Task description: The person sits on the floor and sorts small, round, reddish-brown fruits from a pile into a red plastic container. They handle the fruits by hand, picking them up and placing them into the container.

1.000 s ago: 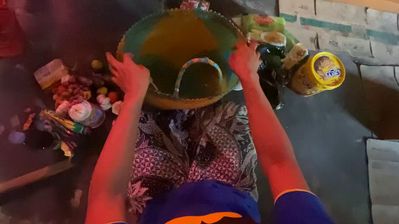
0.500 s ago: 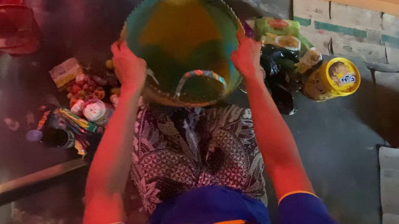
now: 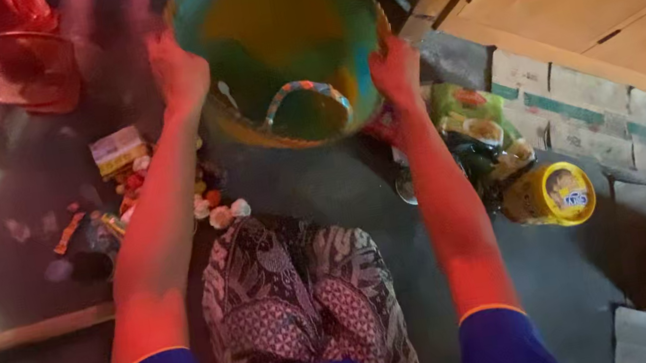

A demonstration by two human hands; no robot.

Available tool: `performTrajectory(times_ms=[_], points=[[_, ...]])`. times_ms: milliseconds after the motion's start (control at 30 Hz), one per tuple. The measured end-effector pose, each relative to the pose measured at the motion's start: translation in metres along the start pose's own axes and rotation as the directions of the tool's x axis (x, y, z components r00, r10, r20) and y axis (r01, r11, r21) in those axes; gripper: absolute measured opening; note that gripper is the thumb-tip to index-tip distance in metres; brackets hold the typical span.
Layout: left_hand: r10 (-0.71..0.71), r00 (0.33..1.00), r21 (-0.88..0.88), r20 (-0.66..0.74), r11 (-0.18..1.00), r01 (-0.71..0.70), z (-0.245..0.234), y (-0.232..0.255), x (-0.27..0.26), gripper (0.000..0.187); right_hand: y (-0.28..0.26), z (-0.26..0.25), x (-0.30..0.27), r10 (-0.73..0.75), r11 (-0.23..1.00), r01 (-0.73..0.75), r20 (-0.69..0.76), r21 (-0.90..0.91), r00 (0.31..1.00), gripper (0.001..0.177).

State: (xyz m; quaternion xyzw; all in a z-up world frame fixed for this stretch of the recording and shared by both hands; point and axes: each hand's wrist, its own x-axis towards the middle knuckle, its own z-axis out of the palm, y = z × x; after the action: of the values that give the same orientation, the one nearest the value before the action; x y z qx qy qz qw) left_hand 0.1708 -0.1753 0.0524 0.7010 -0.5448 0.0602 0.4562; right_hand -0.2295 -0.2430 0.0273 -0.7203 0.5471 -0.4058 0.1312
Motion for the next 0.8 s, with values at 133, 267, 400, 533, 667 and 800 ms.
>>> performTrajectory(times_ms=[133, 267, 400, 533, 667, 800], points=[[0.123, 0.99, -0.063, -0.069, 0.99, -0.127, 0.039, -0.016, 0.036, 0.061, 0.013, 0.033, 0.055, -0.069, 0.997, 0.068, -0.047, -0.027, 0.997, 0.04], [0.178, 0.976, -0.094, -0.127, 0.977, -0.191, 0.071, -0.022, 0.054, 0.071, 0.034, 0.057, 0.096, -0.13, 0.991, 0.131, -0.057, 0.012, 0.99, 0.052], [0.075, 0.995, -0.079, -0.07, 0.994, -0.08, 0.083, -0.02, 0.077, 0.073, 0.055, 0.086, 0.139, -0.224, 0.974, 0.227, -0.089, 0.02, 0.97, 0.048], [0.013, 0.999, -0.046, -0.043, 0.999, -0.015, 0.094, -0.026, 0.099, 0.072, 0.064, 0.109, 0.168, -0.186, 0.981, 0.189, -0.056, 0.037, 0.981, 0.047], [-0.058, 0.998, 0.005, -0.031, 0.998, 0.059, 0.102, -0.042, 0.119, 0.076, 0.065, 0.127, 0.198, -0.147, 0.987, 0.149, 0.035, -0.06, 0.989, 0.047], [-0.137, 0.991, 0.055, -0.002, 0.989, 0.137, 0.099, -0.061, 0.144, 0.068, 0.063, 0.146, 0.223, -0.113, 0.993, 0.116, 0.077, -0.033, 0.991, 0.051]])
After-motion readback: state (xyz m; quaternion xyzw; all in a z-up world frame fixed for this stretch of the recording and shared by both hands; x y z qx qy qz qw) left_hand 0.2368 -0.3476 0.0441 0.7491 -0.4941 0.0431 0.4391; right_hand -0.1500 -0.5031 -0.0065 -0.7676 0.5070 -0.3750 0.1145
